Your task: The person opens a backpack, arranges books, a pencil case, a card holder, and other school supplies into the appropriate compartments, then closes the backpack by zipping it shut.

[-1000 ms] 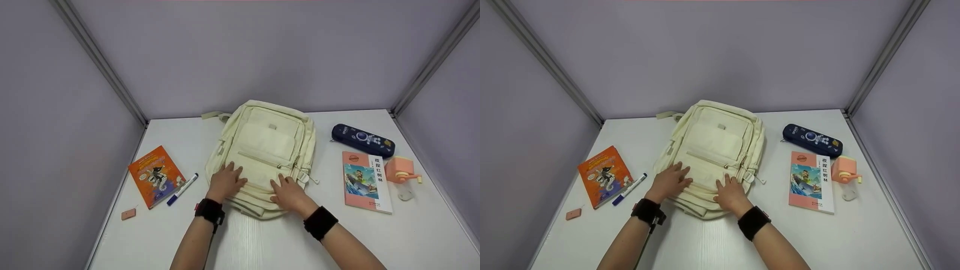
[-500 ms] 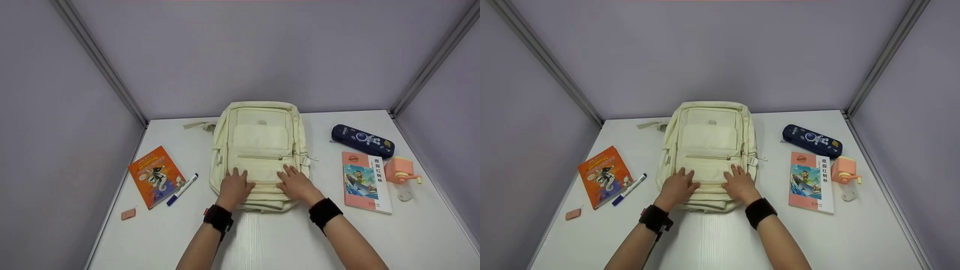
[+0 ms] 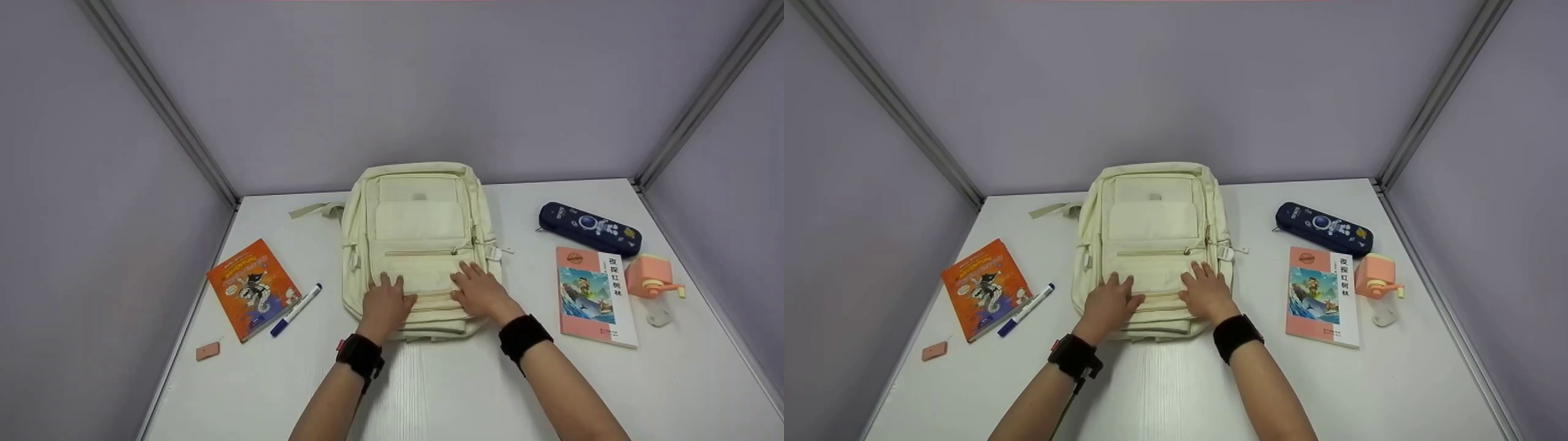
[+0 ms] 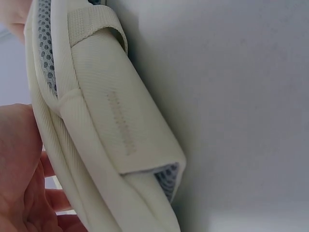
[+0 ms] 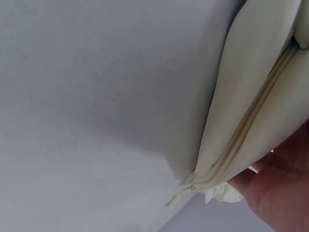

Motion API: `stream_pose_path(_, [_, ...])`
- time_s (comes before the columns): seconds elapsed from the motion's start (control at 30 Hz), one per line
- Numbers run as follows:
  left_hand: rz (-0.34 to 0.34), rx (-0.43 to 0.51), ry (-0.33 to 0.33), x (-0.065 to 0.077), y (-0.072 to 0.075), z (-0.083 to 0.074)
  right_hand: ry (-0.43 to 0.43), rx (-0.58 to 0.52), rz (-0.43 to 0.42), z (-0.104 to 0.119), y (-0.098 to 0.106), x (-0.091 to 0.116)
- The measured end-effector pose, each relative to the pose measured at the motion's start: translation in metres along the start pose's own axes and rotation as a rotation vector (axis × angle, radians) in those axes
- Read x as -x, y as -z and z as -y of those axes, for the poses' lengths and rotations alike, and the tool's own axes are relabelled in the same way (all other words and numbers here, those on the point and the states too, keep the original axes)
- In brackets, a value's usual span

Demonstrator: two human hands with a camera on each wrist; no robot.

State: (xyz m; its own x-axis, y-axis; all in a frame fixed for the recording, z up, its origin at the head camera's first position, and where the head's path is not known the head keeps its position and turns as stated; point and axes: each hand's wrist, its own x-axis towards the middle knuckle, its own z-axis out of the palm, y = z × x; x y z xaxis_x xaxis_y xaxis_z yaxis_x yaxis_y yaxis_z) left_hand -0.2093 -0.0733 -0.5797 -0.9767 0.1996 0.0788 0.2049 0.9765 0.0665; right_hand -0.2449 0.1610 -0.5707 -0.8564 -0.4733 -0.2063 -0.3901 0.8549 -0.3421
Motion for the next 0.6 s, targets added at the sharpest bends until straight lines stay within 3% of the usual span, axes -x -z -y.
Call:
stream_pose_path(0.27, [0.035, 0.077, -0.019, -0.007, -0.002, 0.011, -0.005, 0.01, -0.07, 0.003, -0.007, -0.001])
stream_pose_path(0.6, [-0.034, -0.018, -0.094, -0.012, -0.001, 0.014, 0.009, 0.024, -0.099, -0.002, -0.01, -0.001])
